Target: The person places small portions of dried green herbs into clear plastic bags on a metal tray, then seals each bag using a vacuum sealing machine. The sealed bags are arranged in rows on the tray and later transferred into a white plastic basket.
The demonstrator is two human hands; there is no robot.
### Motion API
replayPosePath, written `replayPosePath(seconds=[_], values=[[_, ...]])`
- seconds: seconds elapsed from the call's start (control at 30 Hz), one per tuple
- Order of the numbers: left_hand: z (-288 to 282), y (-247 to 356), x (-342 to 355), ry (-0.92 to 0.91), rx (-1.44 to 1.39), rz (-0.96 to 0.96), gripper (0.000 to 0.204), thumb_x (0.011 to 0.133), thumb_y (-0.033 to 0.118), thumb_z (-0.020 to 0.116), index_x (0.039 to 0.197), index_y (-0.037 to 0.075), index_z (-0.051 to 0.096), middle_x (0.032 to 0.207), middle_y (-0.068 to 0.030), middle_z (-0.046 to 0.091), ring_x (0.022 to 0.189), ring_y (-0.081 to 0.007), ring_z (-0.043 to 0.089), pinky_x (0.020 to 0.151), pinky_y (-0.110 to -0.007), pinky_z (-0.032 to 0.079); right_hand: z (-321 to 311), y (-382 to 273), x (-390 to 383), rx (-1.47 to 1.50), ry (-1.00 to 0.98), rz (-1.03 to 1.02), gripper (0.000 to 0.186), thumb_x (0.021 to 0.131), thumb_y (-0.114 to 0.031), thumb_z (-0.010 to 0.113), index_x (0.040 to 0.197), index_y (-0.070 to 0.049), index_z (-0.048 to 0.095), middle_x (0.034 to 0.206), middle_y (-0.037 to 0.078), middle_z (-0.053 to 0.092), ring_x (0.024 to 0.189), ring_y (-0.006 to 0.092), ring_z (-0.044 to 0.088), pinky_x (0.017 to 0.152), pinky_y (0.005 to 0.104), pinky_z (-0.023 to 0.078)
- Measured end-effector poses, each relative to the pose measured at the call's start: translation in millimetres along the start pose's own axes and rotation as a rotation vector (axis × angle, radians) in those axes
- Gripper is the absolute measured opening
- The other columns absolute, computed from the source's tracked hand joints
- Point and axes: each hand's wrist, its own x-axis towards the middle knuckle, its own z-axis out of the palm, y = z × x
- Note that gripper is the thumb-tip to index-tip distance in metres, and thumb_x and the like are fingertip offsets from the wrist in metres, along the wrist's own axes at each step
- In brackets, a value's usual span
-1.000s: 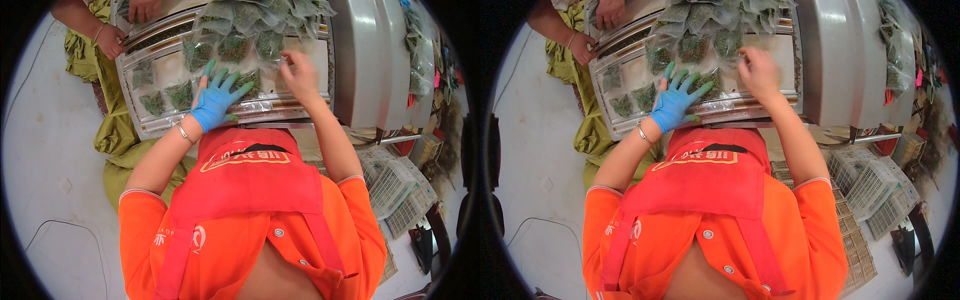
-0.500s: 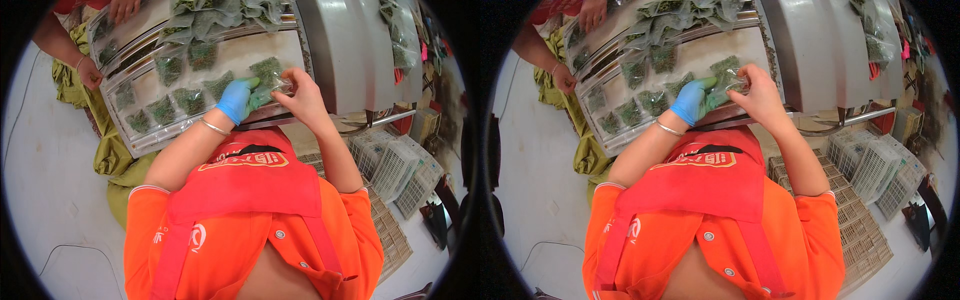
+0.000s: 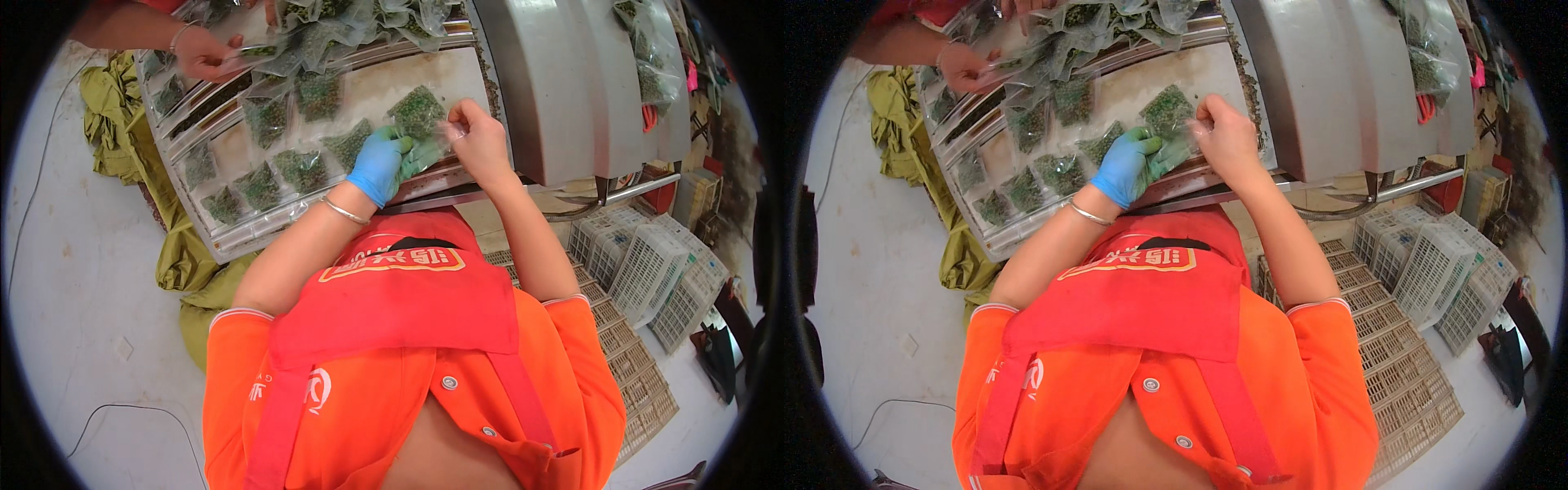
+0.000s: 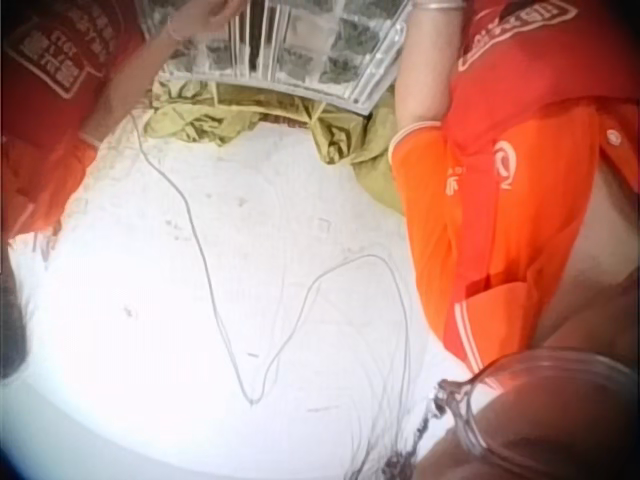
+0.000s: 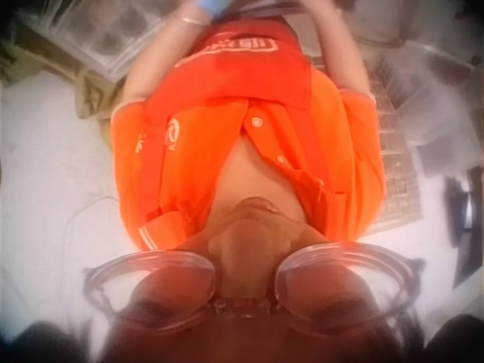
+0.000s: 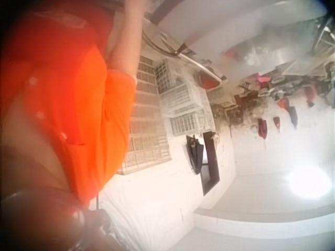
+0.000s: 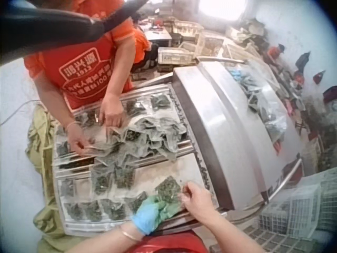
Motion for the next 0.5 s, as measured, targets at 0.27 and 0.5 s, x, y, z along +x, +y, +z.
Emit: replayPosePath(seconds=[0.27, 0.5], values=[[3.1, 9.2, -8.3, -0.011, -0.005, 0.027, 0.024, 0.097, 0.005, 0.060, 0.120, -0.002, 0.056, 0.114, -0.0111, 0.064, 0.095, -0.0201, 0.068, 0.083, -0.034, 0.061, -12.2, -16.6, -8.6, 0.165, -0.082, -0.009, 0.017, 0.086, -0.012, 0.075, 0.097, -0.006, 0.064, 0.078, 0.003, 0.065, 0.072, 0.0151, 0.063, 0.068, 0.0319, 0.051], [-11.0, 40.8, -29.4, -0.053, 0.471, 0.199, 0.045, 0.086, 0.009, 0.078, 0.122, -0.004, 0.056, 0.096, -0.0079, 0.068, 0.078, -0.0131, 0.065, 0.066, -0.025, 0.052, -44.8, -23.7, -4.1, 0.763, -0.390, 0.477, 0.018, 0.089, -0.009, 0.074, 0.103, -0.002, 0.066, 0.092, 0.000, 0.069, 0.081, 0.0083, 0.063, 0.071, 0.0241, 0.051]])
